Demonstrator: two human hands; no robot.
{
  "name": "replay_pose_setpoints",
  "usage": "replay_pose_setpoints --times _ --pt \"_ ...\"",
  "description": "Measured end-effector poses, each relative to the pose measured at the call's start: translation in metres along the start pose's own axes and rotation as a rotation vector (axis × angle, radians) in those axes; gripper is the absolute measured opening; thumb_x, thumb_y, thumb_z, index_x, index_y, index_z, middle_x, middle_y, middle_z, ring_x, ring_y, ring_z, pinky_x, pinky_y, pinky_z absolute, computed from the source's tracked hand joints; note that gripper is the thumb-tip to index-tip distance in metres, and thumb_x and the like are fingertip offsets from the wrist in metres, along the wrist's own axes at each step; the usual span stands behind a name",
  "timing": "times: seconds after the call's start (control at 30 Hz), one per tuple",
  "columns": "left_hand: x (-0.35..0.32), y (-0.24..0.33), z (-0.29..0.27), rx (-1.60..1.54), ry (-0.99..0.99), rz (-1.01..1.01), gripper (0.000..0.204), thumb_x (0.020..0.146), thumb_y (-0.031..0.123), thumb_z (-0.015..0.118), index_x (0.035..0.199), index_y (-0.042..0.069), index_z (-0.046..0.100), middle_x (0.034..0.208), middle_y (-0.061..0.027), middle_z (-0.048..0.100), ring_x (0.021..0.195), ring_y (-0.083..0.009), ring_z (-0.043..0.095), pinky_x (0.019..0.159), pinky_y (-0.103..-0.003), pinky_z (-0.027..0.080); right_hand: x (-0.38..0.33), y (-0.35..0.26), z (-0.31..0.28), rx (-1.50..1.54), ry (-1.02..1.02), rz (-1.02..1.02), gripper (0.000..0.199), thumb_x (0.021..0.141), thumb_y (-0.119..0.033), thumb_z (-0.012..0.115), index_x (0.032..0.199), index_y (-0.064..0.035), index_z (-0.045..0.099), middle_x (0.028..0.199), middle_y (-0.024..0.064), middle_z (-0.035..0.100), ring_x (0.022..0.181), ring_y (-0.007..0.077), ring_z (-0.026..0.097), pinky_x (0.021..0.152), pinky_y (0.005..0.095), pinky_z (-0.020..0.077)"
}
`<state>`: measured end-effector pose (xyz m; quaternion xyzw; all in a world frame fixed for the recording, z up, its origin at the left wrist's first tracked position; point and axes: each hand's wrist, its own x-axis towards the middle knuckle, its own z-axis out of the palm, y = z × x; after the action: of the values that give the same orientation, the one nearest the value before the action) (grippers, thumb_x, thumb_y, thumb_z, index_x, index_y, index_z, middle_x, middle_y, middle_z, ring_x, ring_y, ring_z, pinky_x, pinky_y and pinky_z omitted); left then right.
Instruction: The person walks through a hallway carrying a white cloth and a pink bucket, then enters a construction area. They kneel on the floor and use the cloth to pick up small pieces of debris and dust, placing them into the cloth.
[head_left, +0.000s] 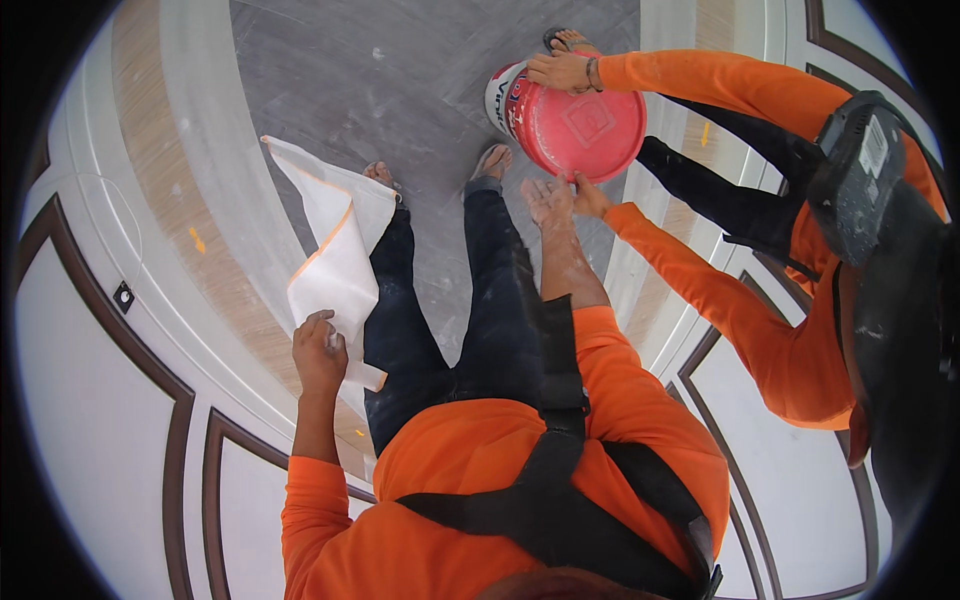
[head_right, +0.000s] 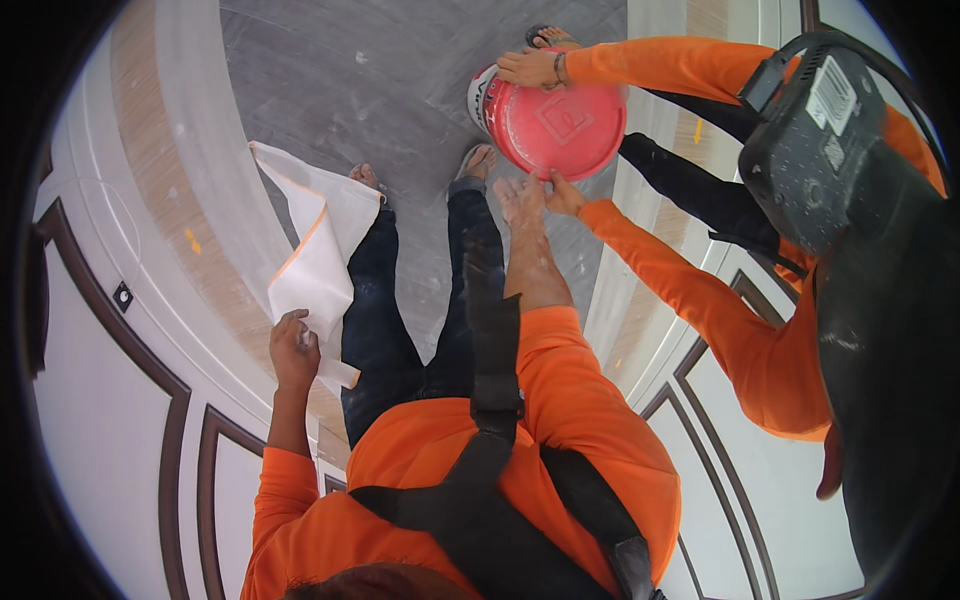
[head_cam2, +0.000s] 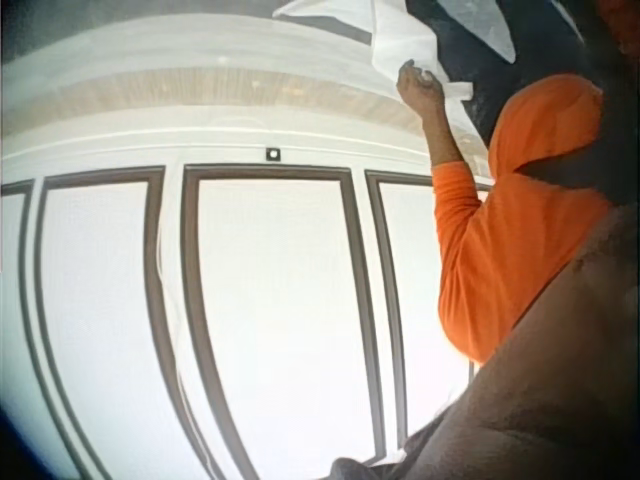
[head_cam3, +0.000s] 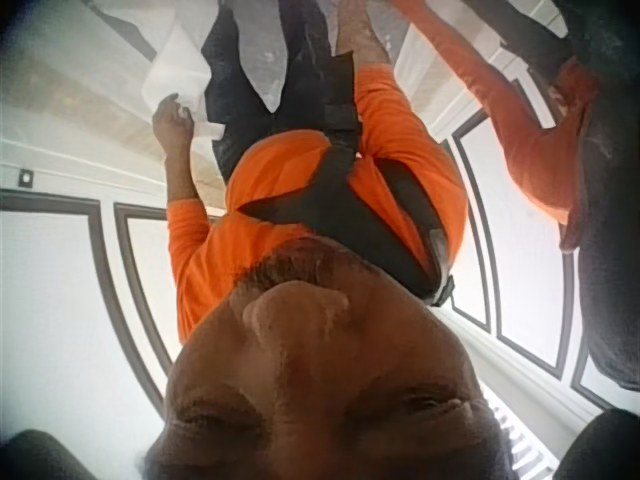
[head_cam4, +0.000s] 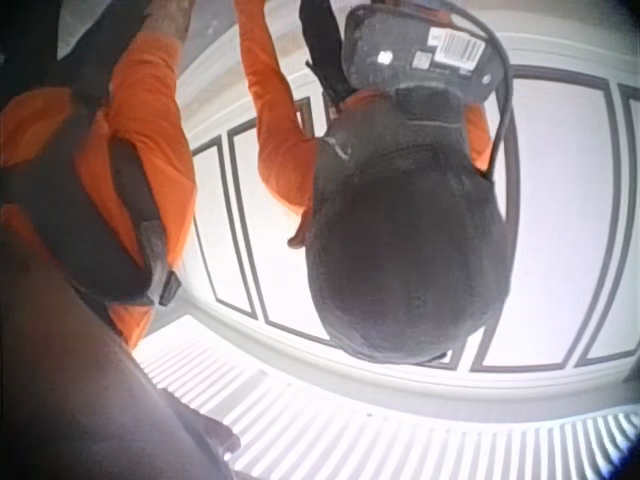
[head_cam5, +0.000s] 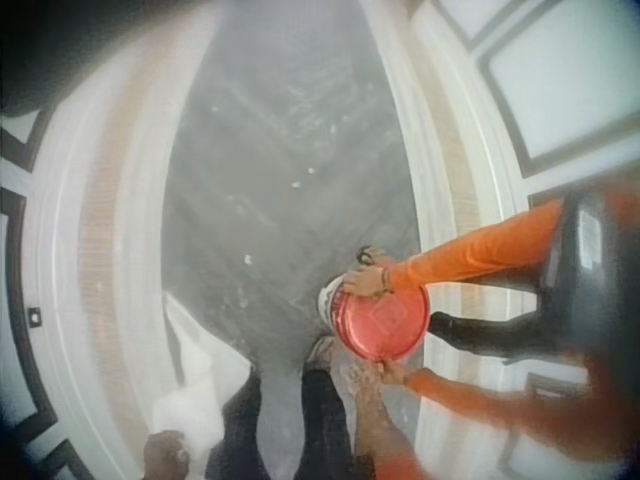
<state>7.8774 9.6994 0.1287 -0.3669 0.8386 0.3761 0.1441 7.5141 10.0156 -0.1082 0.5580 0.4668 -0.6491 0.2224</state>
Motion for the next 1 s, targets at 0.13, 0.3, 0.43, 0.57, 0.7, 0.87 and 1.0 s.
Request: replay_pose_setpoints --times 0.13,0.3,0.43,0.57,0.7,0.87,1.0 --pt "0.012 -0.002 -0.002 0.009 -0.049 -0.010 0.020 0.067 -0.006 0.065 0.077 0.004 0.051 0.110 -0.0117 0.068 0.093 -0.0370 0.061 0.082 -0.043 0.048 0.048 -0.008 -0.009 0.095 0.012 -0.069 0.061 0.097 -0.033 0.060 0.141 -0.0025 0.031 0.145 0.0212 0.040 0.127 0.0403 0.048 0.103 0.0572 0.0439" --pt "0.017 -0.001 0.002 -0.005 -0.034 -0.015 0.018 0.067 -0.005 0.064 0.076 0.003 0.051 0.109 -0.0126 0.068 0.092 -0.0377 0.062 0.081 -0.043 0.049 0.073 -0.015 -0.002 0.078 0.029 -0.154 0.053 0.096 -0.029 0.062 0.137 -0.0025 0.040 0.136 0.0201 0.048 0.122 0.0387 0.052 0.102 0.0549 0.0456" --pt "0.023 -0.002 0.005 -0.013 -0.016 -0.005 0.016 0.068 -0.005 0.063 0.077 0.002 0.052 0.108 -0.0133 0.068 0.091 -0.0383 0.062 0.080 -0.043 0.049 0.050 -0.013 -0.020 0.056 0.072 -0.260 0.052 0.095 -0.026 0.063 0.136 -0.0028 0.041 0.134 0.0193 0.050 0.121 0.0387 0.053 0.102 0.0538 0.0465" --pt "0.021 0.006 0.006 -0.031 -0.008 -0.051 0.014 0.068 -0.005 0.062 0.077 0.001 0.052 0.106 -0.0144 0.068 0.090 -0.0388 0.062 0.080 -0.044 0.049 0.000 -0.016 -0.002 -0.010 0.102 -0.371 0.051 0.095 -0.023 0.064 0.136 -0.0032 0.042 0.133 0.0185 0.051 0.120 0.0387 0.054 0.102 0.0527 0.0474" --pt "0.022 0.006 0.007 -0.069 0.002 -0.071 0.014 0.068 -0.006 0.061 0.077 0.001 0.052 0.106 -0.0155 0.068 0.090 -0.0396 0.063 0.080 -0.043 0.050 -0.030 -0.019 0.004 -0.018 0.122 -0.438 0.050 0.094 -0.020 0.066 0.135 -0.0036 0.043 0.131 0.0178 0.053 0.119 0.0387 0.056 0.102 0.0516 0.0483" --pt "0.019 0.010 0.008 -0.086 -0.021 -0.133 0.013 0.069 -0.006 0.061 0.077 -0.001 0.052 0.105 -0.0171 0.068 0.089 -0.0404 0.063 0.079 -0.043 0.051 -0.028 -0.016 0.020 -0.019 0.124 -0.470 0.049 0.093 -0.016 0.067 0.135 -0.0040 0.045 0.129 0.0168 0.055 0.118 0.0387 0.057 0.102 0.0503 0.0494" --pt "0.011 0.012 0.006 -0.079 -0.013 -0.132 0.012 0.070 -0.007 0.061 0.077 -0.002 0.053 0.104 -0.0186 0.067 0.090 -0.0410 0.064 0.078 -0.043 0.052 -0.021 -0.009 0.008 -0.054 0.097 -0.452 0.047 0.095 -0.017 0.065 0.134 -0.0005 0.045 0.126 0.0155 0.056 0.117 0.0300 0.058 0.106 0.0461 0.0459"
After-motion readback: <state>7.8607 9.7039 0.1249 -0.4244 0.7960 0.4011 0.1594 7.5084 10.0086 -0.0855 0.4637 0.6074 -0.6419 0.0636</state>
